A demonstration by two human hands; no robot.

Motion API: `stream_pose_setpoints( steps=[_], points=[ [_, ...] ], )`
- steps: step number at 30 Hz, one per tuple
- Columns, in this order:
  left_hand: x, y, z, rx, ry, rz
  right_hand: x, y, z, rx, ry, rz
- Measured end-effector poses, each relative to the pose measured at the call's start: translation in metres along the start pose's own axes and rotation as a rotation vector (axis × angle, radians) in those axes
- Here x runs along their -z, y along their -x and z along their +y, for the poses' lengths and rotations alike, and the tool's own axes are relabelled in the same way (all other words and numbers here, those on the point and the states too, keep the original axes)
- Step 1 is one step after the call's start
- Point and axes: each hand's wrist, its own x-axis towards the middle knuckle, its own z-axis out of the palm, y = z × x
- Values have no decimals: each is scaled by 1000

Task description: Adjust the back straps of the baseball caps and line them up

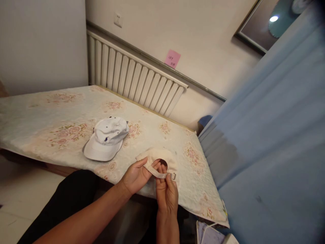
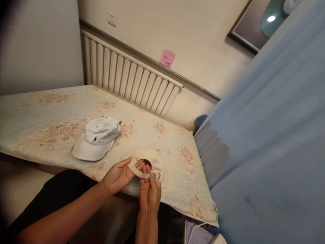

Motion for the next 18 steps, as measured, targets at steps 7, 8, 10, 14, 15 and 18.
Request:
stream_pose_setpoints(
  steps=[7, 8, 10, 14, 15, 18],
  points=[
    [-2, 2, 0, -6, 4, 14, 1, 0, 0, 7, -13, -9],
    [-2, 2, 0, -5, 5, 15, -1, 1, 0, 12, -25, -15],
    [-2, 1, -1, -6, 0, 12, -4, 3, 0, 21, -51, -36],
    [-3, 0, -1, -31, -30, 12, -12, 9, 1, 37, -89, -90],
    [-4, 1, -1, -33, -34, 13, -13, 10, 1, 39, -93, -98],
    [-4, 3, -1, -9, -26, 18, -14, 11, 4, 33, -109, -99]
  ],
)
